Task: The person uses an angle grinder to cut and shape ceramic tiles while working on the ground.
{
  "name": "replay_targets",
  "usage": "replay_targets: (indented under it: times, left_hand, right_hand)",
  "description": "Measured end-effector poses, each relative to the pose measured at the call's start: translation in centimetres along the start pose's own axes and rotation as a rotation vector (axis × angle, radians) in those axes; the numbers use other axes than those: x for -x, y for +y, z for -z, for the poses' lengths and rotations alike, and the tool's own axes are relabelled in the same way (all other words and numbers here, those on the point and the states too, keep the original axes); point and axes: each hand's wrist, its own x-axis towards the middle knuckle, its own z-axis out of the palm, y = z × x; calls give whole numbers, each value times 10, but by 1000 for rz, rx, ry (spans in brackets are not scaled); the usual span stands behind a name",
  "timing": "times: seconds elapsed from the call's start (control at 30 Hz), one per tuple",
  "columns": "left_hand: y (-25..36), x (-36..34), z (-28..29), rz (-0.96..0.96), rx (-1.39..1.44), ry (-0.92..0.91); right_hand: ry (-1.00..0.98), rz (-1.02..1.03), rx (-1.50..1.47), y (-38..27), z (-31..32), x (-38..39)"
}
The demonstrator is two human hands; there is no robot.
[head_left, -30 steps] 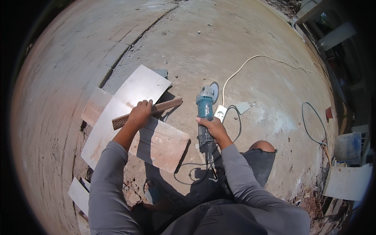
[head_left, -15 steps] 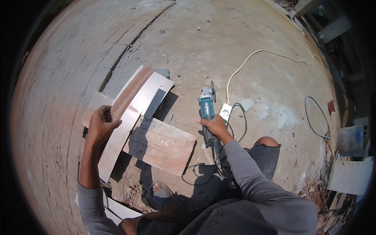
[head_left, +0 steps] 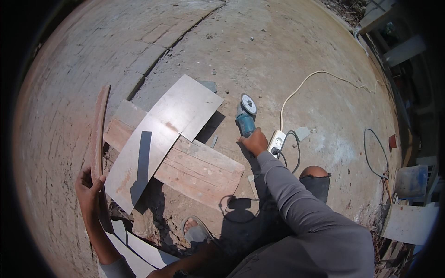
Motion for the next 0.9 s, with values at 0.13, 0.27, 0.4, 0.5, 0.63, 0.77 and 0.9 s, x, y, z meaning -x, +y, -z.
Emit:
replay_targets:
  times: [0.13, 0.27, 0.4, 0.5, 0.63, 0.77, 0.9]
  left_hand:
    - [-10, -1, 2, -4, 37, 49]
    - [-11, -6, -3, -9, 107, 38]
    - [1, -15, -19, -43, 186, 29]
    - [6, -19, -22, -22, 222, -9]
    - [3, -29, -36, -58, 272, -64]
    - [-2, -32, -54, -67, 401, -143]
    - [-1, -36, -69, -91, 354, -130]
  right_hand:
    - [132, 85, 17, 7, -27, 3]
    - [218, 193, 40, 22, -50, 10]
    - [275, 275, 96, 21, -52, 22]
    - [231, 275, 93, 21, -49, 21]
    - [167, 279, 120, 26, -40, 23]
    - [109, 262, 142, 29, -30, 27]
    - [141, 195, 110, 27, -15, 33]
